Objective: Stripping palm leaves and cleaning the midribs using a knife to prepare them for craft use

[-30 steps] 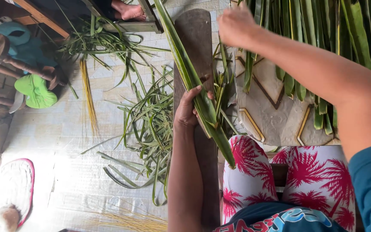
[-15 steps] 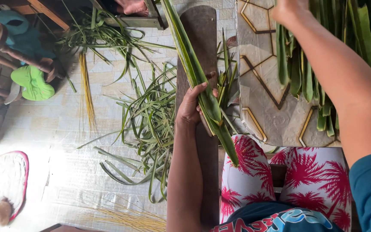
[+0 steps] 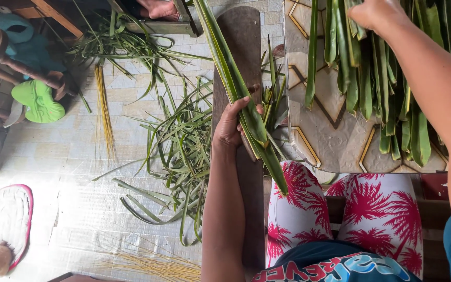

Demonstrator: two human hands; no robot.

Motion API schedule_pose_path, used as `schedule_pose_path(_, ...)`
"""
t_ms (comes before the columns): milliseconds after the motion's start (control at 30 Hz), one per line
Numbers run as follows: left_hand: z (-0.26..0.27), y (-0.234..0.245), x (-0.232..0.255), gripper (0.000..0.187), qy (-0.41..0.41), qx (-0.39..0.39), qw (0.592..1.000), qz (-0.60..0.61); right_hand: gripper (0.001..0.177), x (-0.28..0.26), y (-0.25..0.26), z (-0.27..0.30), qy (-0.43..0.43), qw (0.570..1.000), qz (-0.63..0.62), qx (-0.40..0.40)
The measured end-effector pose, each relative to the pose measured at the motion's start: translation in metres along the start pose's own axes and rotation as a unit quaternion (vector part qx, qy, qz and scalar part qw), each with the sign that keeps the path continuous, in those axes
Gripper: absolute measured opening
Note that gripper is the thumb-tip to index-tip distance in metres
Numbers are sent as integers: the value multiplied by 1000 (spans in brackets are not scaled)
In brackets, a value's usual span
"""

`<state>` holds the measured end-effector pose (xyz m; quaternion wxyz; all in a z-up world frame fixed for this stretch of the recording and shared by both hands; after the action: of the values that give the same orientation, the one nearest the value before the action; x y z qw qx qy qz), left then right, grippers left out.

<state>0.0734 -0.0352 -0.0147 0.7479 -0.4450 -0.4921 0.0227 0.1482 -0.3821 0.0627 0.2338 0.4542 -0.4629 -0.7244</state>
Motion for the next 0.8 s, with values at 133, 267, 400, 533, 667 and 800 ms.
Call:
schedule_pose_path(133,-7,12,-14,43,34,-42,999,-1,48,14,-14,17,-10,1000,-17,-16)
schedule_pose_path(267,-6,10,-13,17,34,-32,999,-2,28,21,-19,11,-17,998,-8,-52)
schedule_pose_path(400,-8,14,-14,38,26,-43,999,-6,26,9,-17,26,-46,993,-55,-94)
schedule_pose_path(533,-9,14,-15,35,22,-59,998,9,30,-8,-10,57,-82,981,-73,-160)
schedule_pose_path(667,-7,12,-13,27,23,-46,999,-4,42,7,-12,30,-58,987,76,-130)
schedule_pose_path(800,-2,4,-8,45,26,-37,999,-9,51,-29,-14,42,53,999,10,0)
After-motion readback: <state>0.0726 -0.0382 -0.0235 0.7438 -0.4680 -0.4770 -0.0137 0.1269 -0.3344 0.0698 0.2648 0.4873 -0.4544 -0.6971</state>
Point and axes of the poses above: each hand's wrist, its own z-axis away from the middle knuckle, its own y-axis out of the back of the hand, x = y × z, the point moved 7 cm from there along -z, towards the middle knuckle, and after that the axes turned 10 degrees about -z, right-handed, at the moved point
